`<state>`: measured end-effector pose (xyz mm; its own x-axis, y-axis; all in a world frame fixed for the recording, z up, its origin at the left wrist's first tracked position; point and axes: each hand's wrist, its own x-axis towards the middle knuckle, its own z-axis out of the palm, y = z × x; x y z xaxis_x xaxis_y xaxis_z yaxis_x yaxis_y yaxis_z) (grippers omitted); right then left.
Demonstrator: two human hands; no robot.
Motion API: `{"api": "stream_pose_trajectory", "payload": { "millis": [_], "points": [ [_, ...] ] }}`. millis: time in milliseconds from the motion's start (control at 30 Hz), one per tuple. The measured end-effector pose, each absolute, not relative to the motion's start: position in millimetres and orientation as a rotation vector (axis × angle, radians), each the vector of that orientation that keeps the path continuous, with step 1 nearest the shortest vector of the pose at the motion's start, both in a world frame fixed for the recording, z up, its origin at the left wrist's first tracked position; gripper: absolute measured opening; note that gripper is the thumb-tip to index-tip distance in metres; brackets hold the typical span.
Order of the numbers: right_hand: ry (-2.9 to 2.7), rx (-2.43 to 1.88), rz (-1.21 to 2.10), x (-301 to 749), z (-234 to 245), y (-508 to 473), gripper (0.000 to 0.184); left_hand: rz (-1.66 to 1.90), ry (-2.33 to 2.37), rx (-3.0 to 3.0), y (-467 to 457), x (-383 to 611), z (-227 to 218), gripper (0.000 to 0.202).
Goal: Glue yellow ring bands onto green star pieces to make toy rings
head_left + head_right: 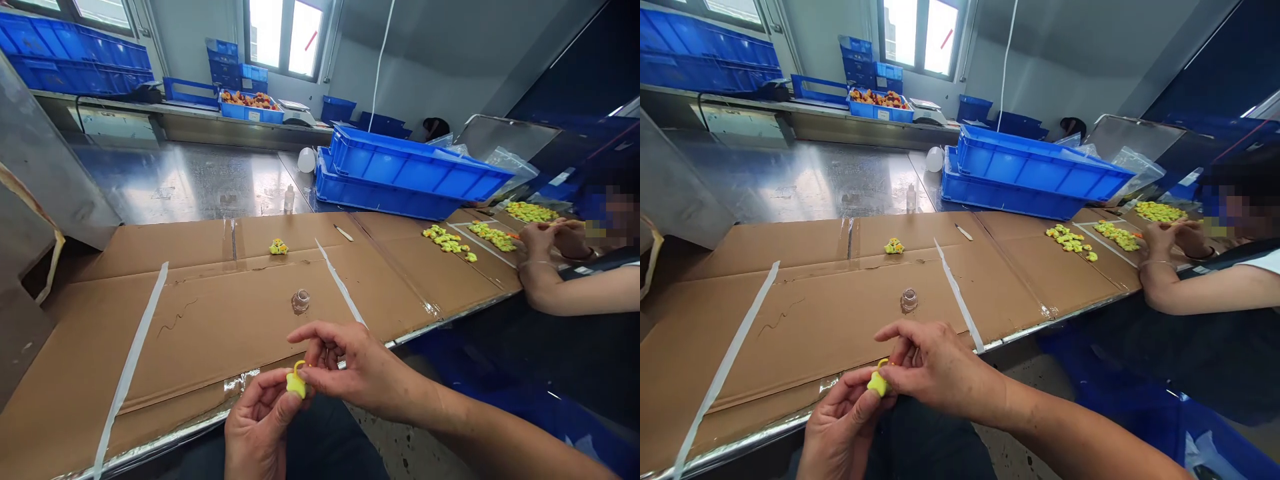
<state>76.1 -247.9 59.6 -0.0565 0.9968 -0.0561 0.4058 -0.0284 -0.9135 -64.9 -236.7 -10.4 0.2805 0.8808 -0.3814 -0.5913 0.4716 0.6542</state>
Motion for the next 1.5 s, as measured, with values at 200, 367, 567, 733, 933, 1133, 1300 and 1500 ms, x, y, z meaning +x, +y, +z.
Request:
{"api": "stream_pose_trajectory", "payload": {
  "millis": [200, 367, 567, 733, 933, 1133, 1300, 1500],
  "points": [
    [-1.337, -1.507, 1.118, 78.5, 62.9, -244.8, 0.024, 0.811, 0.698, 0.153, -238.2, -66.8, -13.3, 0.022],
    [-1.136, -1.353, 1.303, 74.9, 56.6, -246.3, 0.026, 0.802, 0.600, 0.131, -239.3, -68.8, -15.0, 0.015],
    [-1.006, -1.235, 1.433, 71.3, 54.6, -250.1, 0.035, 0.793, 0.626, 0.162, -238.3, -67.6, -12.2, 0.032],
    [-1.101, -1.253, 1.341, 72.6, 57.7, -254.6, 0.030, 0.814, 0.656, 0.173, -239.3, -67.7, -9.5, 0.035],
    [-1.584, -1.335, 0.927, 74.9, 61.0, -265.2, 0.023, 0.797, 0.652, 0.164, -241.2, -70.0, -6.2, 0.033],
    [-1.810, -1.346, 0.564, 73.9, 56.4, -272.2, 0.032, 0.788, 0.597, 0.152, -241.7, -71.7, -9.7, 0.029],
    [-1.564, -1.250, 0.944, 74.5, 54.2, -268.8, 0.028, 0.770, 0.593, 0.173, -239.3, -72.3, -10.3, 0.033],
    [-1.363, -1.198, 1.074, 72.8, 48.4, -264.1, 0.026, 0.742, 0.541, 0.167, -238.3, -72.2, -15.9, 0.027]
  ]
}}
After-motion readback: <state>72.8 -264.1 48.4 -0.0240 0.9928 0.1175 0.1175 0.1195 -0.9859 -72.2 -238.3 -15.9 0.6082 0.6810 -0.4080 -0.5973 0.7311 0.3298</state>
